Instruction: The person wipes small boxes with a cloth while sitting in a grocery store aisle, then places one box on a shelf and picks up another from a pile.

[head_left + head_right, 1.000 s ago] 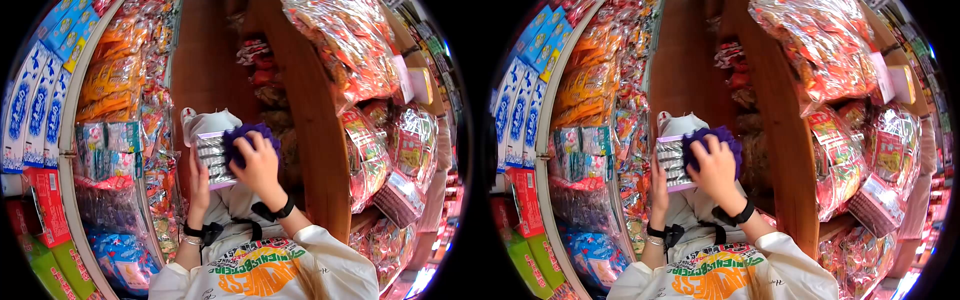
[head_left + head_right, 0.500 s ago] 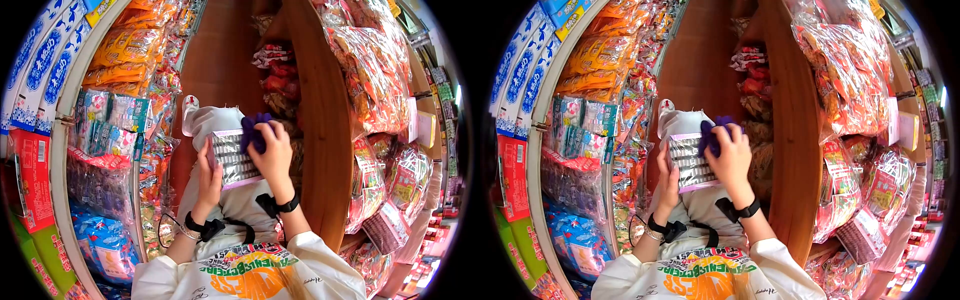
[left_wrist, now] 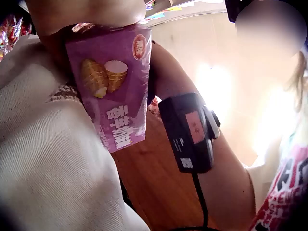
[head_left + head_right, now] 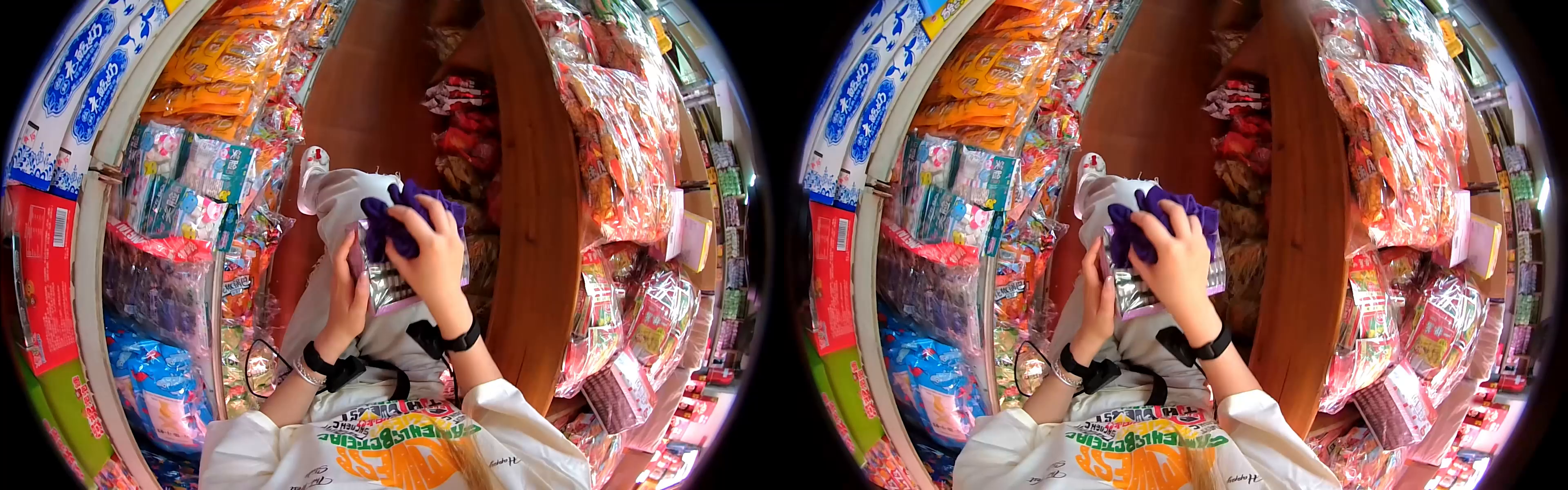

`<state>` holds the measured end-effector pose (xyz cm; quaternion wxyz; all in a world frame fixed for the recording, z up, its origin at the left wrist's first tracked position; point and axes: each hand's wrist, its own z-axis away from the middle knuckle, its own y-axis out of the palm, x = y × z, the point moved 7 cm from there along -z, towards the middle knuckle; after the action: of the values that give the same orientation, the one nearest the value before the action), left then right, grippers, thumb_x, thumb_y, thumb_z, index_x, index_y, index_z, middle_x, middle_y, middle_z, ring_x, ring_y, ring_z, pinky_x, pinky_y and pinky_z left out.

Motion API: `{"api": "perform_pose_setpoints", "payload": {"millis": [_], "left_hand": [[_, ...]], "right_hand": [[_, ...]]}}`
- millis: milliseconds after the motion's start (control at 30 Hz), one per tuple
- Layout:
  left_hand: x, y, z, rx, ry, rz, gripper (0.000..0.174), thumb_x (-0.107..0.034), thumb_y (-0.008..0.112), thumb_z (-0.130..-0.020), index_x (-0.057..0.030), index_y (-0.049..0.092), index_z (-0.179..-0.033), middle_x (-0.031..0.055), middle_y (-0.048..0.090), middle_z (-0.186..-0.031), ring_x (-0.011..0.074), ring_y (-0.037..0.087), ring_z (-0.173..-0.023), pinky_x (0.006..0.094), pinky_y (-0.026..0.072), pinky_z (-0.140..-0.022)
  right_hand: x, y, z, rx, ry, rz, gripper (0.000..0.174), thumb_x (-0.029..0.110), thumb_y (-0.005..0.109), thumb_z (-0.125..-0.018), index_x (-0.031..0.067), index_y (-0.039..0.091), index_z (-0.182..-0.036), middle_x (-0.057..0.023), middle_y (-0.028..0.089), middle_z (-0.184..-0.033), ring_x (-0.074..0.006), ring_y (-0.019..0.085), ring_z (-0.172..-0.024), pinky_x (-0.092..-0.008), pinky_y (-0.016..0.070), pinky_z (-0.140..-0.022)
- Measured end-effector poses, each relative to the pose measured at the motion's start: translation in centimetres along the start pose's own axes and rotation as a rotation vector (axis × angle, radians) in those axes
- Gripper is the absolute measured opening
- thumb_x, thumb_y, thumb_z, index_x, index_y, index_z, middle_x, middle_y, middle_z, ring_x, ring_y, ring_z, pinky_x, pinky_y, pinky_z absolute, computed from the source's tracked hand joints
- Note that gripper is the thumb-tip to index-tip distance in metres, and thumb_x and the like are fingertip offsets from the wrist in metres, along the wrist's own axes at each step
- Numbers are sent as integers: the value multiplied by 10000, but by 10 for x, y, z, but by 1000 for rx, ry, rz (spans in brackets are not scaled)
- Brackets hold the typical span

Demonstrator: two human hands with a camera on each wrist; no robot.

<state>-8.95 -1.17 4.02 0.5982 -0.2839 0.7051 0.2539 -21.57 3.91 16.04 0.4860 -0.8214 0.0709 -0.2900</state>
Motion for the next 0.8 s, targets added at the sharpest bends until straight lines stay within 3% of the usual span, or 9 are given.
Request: {"api": "perform_pose_setpoints", "payload": {"millis": [133,300,567,733,800], "left_hand": [[-13,-2,1,2,51,46,726,-372,456,-1025,78,212,-1539,251,269,-1592,359,244,-1505,436,173,-1229],[10,0,4,12,-29,159,813,-425,490,-1015,72,139,-1554,235,220,-1615,342,221,-1512,439,160,-1230],[-1,1,2,35,-40,210,1019,-606,586,-942,16,97,-1583,212,211,-1618,318,226,-1508,435,174,-1225],[-2,0,5,87,23,165,1099,-620,671,-879,29,128,-1579,216,209,-1619,329,223,-1510,440,192,-1222],[-1,0,6,94,15,162,1082,-558,715,-862,37,157,-1573,222,233,-1608,333,234,-1506,442,203,-1220]], "right_hand": [[18,-2,26,68,-35,-12,473,124,816,-628,181,736,-1090,-136,602,-1211,-349,603,-968,-430,526,-836],[24,-6,66,163,-89,10,562,171,837,-585,208,727,-1135,-110,594,-1250,-331,582,-921,-410,529,-790],[15,-14,61,136,-31,-33,474,131,820,-585,148,745,-1053,-153,606,-1199,-355,615,-956,-431,536,-820],[3,-11,47,65,64,-91,433,153,801,-679,154,708,-1102,-145,590,-1207,-360,594,-988,-435,523,-837],[0,-9,39,40,102,-75,420,154,796,-701,152,704,-1111,-149,590,-1211,-368,594,-1005,-442,519,-858]]}}
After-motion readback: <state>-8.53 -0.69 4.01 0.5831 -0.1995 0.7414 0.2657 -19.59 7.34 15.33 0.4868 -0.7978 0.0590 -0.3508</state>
